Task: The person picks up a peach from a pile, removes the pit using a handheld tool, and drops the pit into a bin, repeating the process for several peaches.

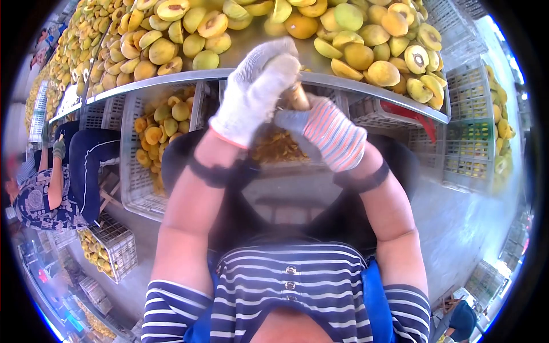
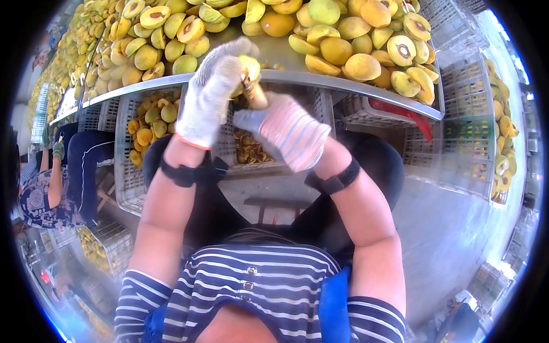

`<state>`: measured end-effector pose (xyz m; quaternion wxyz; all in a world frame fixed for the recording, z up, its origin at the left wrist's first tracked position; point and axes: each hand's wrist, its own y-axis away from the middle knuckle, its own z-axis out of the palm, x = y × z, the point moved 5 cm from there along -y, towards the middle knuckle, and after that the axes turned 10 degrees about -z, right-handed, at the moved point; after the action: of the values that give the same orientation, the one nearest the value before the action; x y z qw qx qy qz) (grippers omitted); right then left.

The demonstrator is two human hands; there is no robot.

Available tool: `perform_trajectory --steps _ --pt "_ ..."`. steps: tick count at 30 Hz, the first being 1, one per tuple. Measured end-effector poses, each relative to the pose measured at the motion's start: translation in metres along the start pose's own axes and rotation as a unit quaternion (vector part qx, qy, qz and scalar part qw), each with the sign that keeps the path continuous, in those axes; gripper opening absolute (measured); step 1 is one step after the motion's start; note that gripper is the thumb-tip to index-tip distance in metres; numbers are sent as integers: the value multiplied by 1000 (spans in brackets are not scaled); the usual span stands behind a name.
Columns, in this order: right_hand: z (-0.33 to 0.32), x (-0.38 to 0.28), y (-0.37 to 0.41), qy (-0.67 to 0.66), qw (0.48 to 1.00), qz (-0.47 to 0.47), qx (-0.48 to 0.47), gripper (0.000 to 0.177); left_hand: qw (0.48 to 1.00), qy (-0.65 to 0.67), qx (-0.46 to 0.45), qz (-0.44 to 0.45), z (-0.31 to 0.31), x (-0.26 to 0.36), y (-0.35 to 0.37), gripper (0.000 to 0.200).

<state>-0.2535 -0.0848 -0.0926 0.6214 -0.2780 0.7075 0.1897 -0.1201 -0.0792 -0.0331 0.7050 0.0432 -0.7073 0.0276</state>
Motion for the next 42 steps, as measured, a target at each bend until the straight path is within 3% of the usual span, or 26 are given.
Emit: perform_trajectory --steps 1,2,3,4,5,6,8,10,12,14,16,18,19,20,22,25,28,29,30,33,35,36,38,39,40,42 --pt "6 11 4 99 994 -26 -43 23 987 -102 14 121 0 -1 -6 48" --pt "13 18 7 195 976 -51 -86 19 987 -104 16 121 -7 -9 -13 48" --pt "15 -29 11 268 900 -335 -78 17 998 -17 -55 -14 -7 -10 -19 48" --pt "11 -48 9 268 900 -335 -79 17 979 72 -125 -146 -4 -15 -22 48" --pt "1 -40 3 29 997 -36 -68 19 979 75 -157 -108 -7 -17 -26 48" --pt "7 -25 16 -214 938 268 -47 21 979 75 -157 -107 0 -18 -21 48" --pt "12 -20 16 -229 941 247 -35 25 968 244 -9 -52 0 -17 -8 48" --pt "20 -14 19 -239 943 228 -48 25 964 261 -41 -41 1 -18 -9 43" --pt "21 -4 21 -280 933 222 -47 25 959 204 -2 -194 4 -28 -12 37" --pt "23 0 25 -368 888 272 -58 24 964 182 -44 -190 4 -22 -22 35" --pt "30 21 22 -363 897 248 -43 24 976 69 -49 -198 8 -19 -28 34" --pt "26 34 9 -226 972 -41 -41 24 982 59 -51 -172 11 -25 -27 34" --pt "27 34 3 -183 980 -70 -28 24 976 153 5 -154 11 -35 -23 33" --pt "28 35 -1 -183 982 -34 -15 24 959 244 61 -133 9 -42 -21 33" --pt "30 35 -8 -186 983 -1 -3 25 947 259 93 -168 8 -44 -18 31" --pt "28 32 -14 -180 984 9 -5 25 990 40 -36 -128 10 -13 -30 32" --pt "28 30 -17 -177 984 22 -12 26 995 31 7 -95 11 -13 -27 29" --pt "28 28 -16 -177 984 28 -14 27 995 68 49 -45 8 -21 -25 30" --pt "28 27 -16 -177 984 33 -18 27 954 259 94 -121 10 -38 -20 31" --pt "27 19 -11 -181 981 67 -36 28 949 287 72 -113 4 -32 -19 30" --pt "23 3 -4 -190 974 113 -55 28 989 103 -35 -102 5 -11 -26 29" --pt "21 -2 0 -194 969 137 -62 29 989 104 -36 -102 2 -12 -28 29" --pt "20 -7 5 -204 963 160 -68 29 997 -14 -65 -36 2 -9 -31 30" --pt "20 -9 7 -207 961 166 -72 29 979 -114 21 169 2 -4 -21 21" --pt "21 -9 8 -212 960 166 -74 30 975 218 28 30 2 -30 -24 21" --pt "25 -1 4 -208 962 157 -77 30 930 347 54 -107 2 -47 -20 23"
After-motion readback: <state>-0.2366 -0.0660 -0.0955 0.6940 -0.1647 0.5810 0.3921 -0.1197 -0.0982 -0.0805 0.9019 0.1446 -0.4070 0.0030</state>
